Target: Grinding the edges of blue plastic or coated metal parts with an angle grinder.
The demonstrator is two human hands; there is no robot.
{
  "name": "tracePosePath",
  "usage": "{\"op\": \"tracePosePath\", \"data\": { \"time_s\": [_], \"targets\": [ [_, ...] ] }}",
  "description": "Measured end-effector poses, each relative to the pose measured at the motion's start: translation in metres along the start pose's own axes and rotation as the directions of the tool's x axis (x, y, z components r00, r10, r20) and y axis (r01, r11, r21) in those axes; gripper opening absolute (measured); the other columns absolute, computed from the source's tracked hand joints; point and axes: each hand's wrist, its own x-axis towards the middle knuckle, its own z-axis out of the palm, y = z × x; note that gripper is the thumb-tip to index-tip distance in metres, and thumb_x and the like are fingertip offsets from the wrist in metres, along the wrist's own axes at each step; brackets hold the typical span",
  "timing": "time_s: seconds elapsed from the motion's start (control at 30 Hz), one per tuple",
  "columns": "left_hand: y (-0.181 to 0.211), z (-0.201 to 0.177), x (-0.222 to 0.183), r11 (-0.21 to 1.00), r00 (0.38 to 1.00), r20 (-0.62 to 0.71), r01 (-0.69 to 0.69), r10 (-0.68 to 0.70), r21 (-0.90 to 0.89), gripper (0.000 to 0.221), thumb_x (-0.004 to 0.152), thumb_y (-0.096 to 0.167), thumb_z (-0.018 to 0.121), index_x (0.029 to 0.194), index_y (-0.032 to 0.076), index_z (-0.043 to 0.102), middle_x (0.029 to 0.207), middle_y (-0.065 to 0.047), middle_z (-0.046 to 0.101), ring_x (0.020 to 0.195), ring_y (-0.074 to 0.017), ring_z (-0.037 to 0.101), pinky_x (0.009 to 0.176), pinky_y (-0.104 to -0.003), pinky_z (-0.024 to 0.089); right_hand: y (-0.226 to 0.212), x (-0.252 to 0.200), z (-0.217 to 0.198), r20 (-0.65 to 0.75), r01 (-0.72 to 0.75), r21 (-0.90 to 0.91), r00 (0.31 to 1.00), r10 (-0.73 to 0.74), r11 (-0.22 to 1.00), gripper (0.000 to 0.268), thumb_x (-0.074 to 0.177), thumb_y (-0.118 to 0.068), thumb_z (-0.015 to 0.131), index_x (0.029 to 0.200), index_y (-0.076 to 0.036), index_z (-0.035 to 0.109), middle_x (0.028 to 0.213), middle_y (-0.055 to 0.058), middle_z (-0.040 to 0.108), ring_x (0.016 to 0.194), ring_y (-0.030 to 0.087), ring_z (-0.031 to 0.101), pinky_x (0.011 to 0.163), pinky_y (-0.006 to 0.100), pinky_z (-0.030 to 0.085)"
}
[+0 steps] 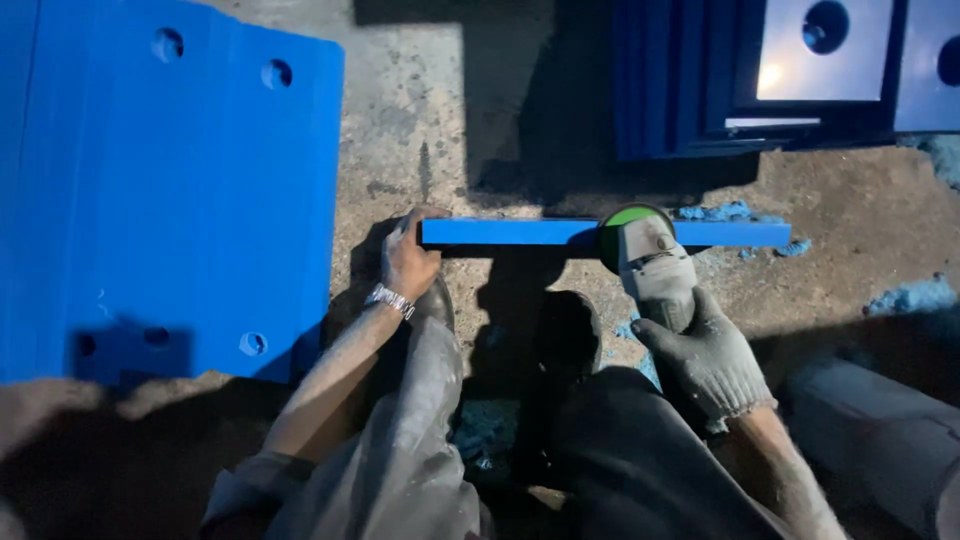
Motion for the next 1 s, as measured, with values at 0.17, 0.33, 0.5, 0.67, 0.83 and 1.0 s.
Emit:
{"op": "tracePosePath", "data": {
  "time_s": [0.17, 0.33, 0.5, 0.67, 0.83, 1.0],
  "targets": [
    [0.004, -0.003, 0.001, 1.000, 1.000, -0.014, -0.006, 0.006, -0.008, 0.038, 0.079, 0.002, 0.062, 0.112, 0.021, 0.067, 0.109, -0.016, 0.072, 0.103, -0.0477, 0.065, 0.087, -0.056, 0.055, -0.073, -0.028, 0.014, 0.198, 0.093, -0.046, 0.977, -0.082, 0.995, 0.098, 0.070, -0.062, 0.082, 0.148, -0.016, 0.045, 0.136, 0.027, 0.063, 0.130, 0.043, 0.058, 0.107, 0.055, 0.050],
    [-0.069, 0.027, -0.005, 0.990, 0.997, -0.006, -0.082, 0.082, -0.112, 0.048, 0.081, -0.008, 0.061, 0.128, 0.003, 0.063, 0.126, -0.027, 0.067, 0.120, -0.0495, 0.058, 0.101, -0.053, 0.052, -0.119, -0.028, 0.046, 0.244, 0.285, -0.050, 0.933, -0.265, 0.957, 0.079, 0.075, -0.056, 0.080, 0.142, -0.025, 0.050, 0.129, 0.021, 0.067, 0.123, 0.041, 0.063, 0.101, 0.052, 0.055],
    [-0.012, 0.001, 0.001, 0.983, 0.993, -0.045, -0.117, 0.112, -0.143, 0.038, 0.083, -0.009, 0.058, 0.120, -0.005, 0.064, 0.119, -0.033, 0.068, 0.112, -0.0536, 0.063, 0.098, -0.058, 0.054, -0.096, -0.020, 0.028, 0.241, 0.274, -0.036, 0.936, -0.258, 0.961, 0.083, 0.072, -0.059, 0.080, 0.138, -0.019, 0.050, 0.129, 0.026, 0.065, 0.123, 0.045, 0.061, 0.101, 0.059, 0.053],
    [-0.011, 0.002, 0.001, 0.991, 0.997, -0.056, -0.055, 0.048, -0.126, 0.043, 0.075, -0.001, 0.068, 0.116, 0.011, 0.067, 0.114, -0.017, 0.072, 0.110, -0.0422, 0.066, 0.092, -0.052, 0.056, -0.036, -0.002, 0.019, 0.060, 0.097, -0.065, 0.994, -0.093, 0.993, 0.064, 0.076, -0.053, 0.083, 0.124, -0.017, 0.060, 0.113, 0.023, 0.072, 0.114, 0.042, 0.066, 0.090, 0.056, 0.056],
    [-0.020, 0.004, 0.004, 0.982, 0.999, -0.035, -0.043, 0.037, -0.185, 0.041, 0.081, 0.001, 0.064, 0.121, 0.011, 0.064, 0.117, -0.018, 0.072, 0.114, -0.0412, 0.065, 0.097, -0.050, 0.054, -0.112, -0.032, 0.024, 0.174, 0.209, -0.063, 0.965, -0.195, 0.976, 0.073, 0.078, -0.049, 0.081, 0.132, -0.009, 0.053, 0.115, 0.035, 0.068, 0.116, 0.050, 0.064, 0.092, 0.060, 0.053],
    [-0.127, 0.068, -0.002, 0.968, 0.997, 0.016, -0.071, 0.077, -0.240, 0.056, 0.080, 0.014, 0.074, 0.133, 0.016, 0.059, 0.121, -0.014, 0.071, 0.117, -0.0385, 0.063, 0.102, -0.047, 0.053, -0.164, -0.040, 0.049, 0.300, 0.342, -0.118, 0.907, -0.295, 0.932, 0.087, 0.076, -0.058, 0.080, 0.146, -0.019, 0.046, 0.129, 0.026, 0.065, 0.126, 0.043, 0.061, 0.103, 0.053, 0.052]
  ]
}}
